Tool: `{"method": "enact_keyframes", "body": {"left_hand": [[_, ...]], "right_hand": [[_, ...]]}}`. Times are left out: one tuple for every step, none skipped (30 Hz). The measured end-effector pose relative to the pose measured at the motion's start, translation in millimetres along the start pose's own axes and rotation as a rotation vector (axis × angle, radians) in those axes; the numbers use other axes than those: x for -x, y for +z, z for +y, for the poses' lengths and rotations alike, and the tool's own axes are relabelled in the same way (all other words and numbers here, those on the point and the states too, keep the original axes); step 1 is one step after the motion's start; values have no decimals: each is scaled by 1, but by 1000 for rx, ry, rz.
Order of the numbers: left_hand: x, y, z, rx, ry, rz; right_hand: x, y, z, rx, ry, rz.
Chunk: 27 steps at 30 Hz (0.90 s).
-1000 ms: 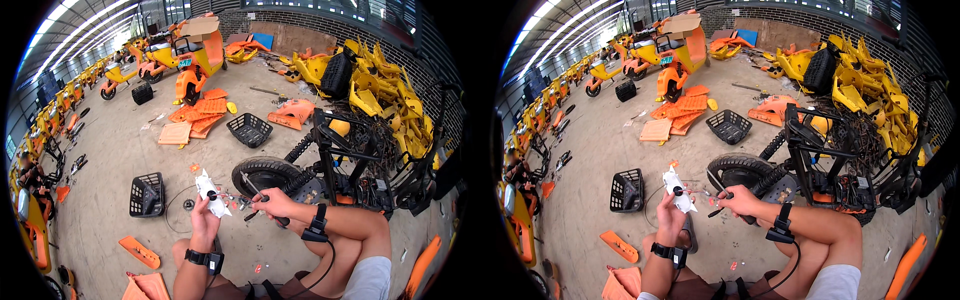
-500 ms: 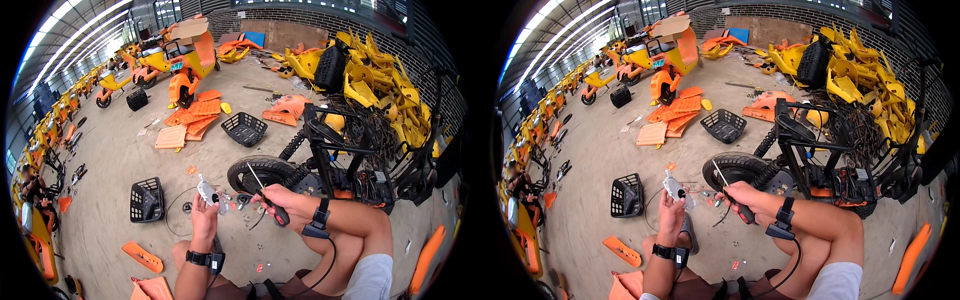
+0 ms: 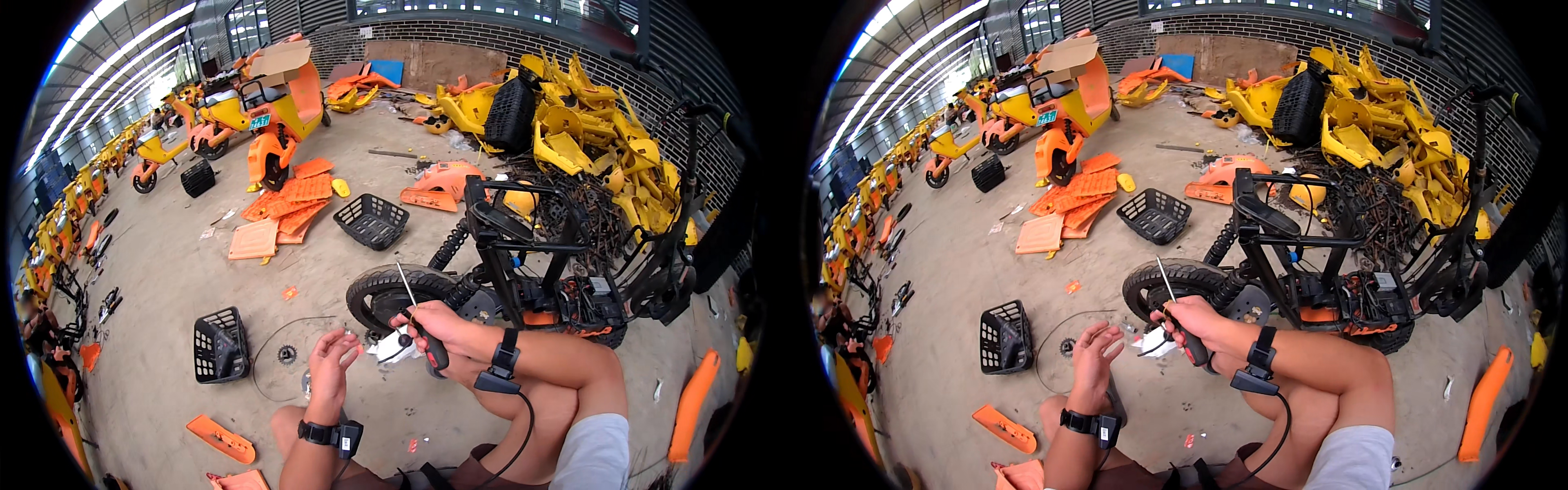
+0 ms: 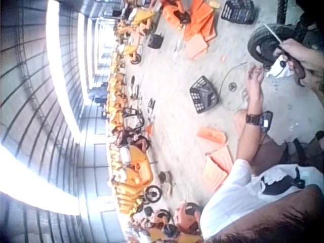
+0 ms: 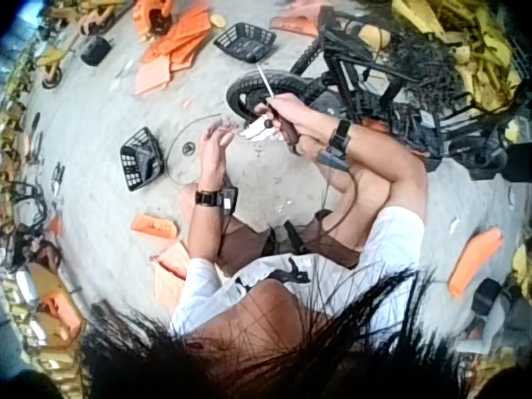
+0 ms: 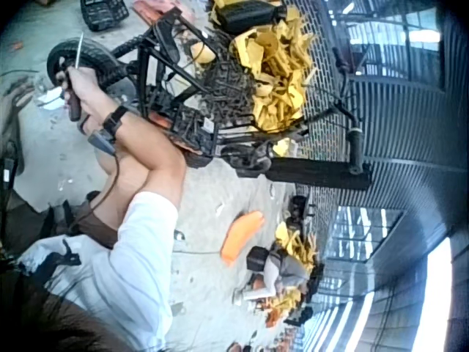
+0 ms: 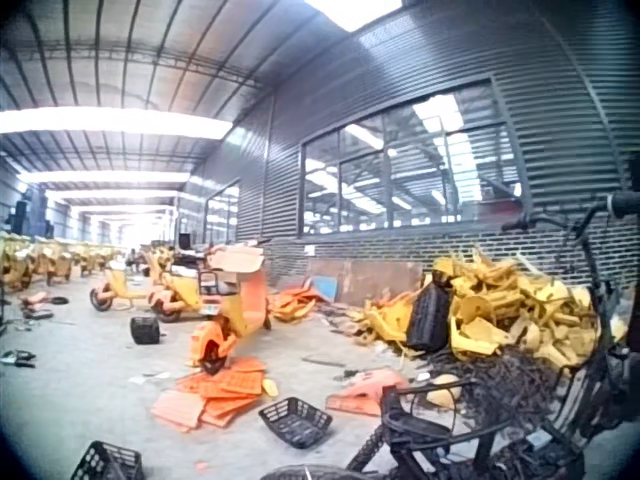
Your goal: The person removes screws from a light assembly using a screwdriver, takes out internal components, and uses a handheld rotary tool to grind the plastic housing.
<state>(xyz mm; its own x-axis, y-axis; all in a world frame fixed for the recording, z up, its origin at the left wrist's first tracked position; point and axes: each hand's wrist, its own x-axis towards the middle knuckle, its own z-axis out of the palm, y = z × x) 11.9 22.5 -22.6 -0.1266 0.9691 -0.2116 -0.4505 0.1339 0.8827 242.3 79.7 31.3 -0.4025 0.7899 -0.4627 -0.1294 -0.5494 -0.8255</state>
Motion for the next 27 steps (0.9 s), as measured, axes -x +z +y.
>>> {"method": "enact_keyframes", "body": {"left_hand": [[0, -2, -1, -29, 6, -22], [1, -2, -2, -38, -4, -48], [4, -3, -2, -46, -13, -74], [6, -4, -1, -57, -23, -98], [8, -4, 1, -76, 14, -100], [10, -4, 3, -96, 52, -103], [10, -5, 4, -117, 91, -104], [9, -8, 3, -214, 172, -69], [7, -13, -1, -310, 253, -33], [5, -18, -4, -408, 339, 5], [3, -22, -7, -503, 442, 32], [1, -25, -10, -598, 544, 59], [1, -21, -7, -692, 645, 79], [4, -17, -5, -700, 499, 28], [9, -15, -1, -705, 354, -23], [15, -12, 4, -711, 210, -65], [14, -15, 0, -770, 254, -126], [12, -21, -9, -829, 298, -187], [13, -18, -12, -883, 344, -256], [16, -16, -13, -914, 398, -276], [18, -14, -12, -947, 316, -339], [24, -9, -3, -981, 229, -403], [27, -5, 1, -1015, 143, -466], [25, -4, 1, -963, 62, -571], [27, -7, 1, -857, 56, -534], [26, -9, -1, -752, 51, -495], [23, -11, -3, -647, 47, -453]], "right_hand": [[-1, 2, 0, 34, -11, 14], [-1, 3, 1, 53, -3, 24], [-2, 5, 0, 72, 6, 33], [1, 9, -1, 94, 6, 43], [1, 11, -2, 145, 1, 26], [1, 12, -3, 196, -4, 9], [2, 14, -4, 245, -11, -11], [3, 18, -5, 275, 7, -25], [0, 17, -2, 306, -6, -54], [0, 22, 0, 360, -8, -50], [0, 26, 1, 413, -9, -44], [2, 29, 0, 441, -1, -55], [3, 30, 1, 449, -4, -63], [2, 29, 4, 446, -12, -63], [1, 28, 5, 443, -20, -62], [1, 30, 5, 442, -33, -67], [0, 32, 5, 441, -46, -71], [0, 34, 4, 440, -58, -75], [0, 34, 3, 426, -65, -61], [-1, 34, 2, 412, -72, -48], [-2, 33, 1, 398, -79, -34], [-4, 32, 1, 402, -91, -15], [-3, 29, 1, 397, -91, 6], [-3, 26, -1, 392, -91, 26], [-3, 29, 0, 384, -85, 30], [-3, 28, -1, 382, -83, 28], [-1, 25, -4, 408, -77, 49]]}}
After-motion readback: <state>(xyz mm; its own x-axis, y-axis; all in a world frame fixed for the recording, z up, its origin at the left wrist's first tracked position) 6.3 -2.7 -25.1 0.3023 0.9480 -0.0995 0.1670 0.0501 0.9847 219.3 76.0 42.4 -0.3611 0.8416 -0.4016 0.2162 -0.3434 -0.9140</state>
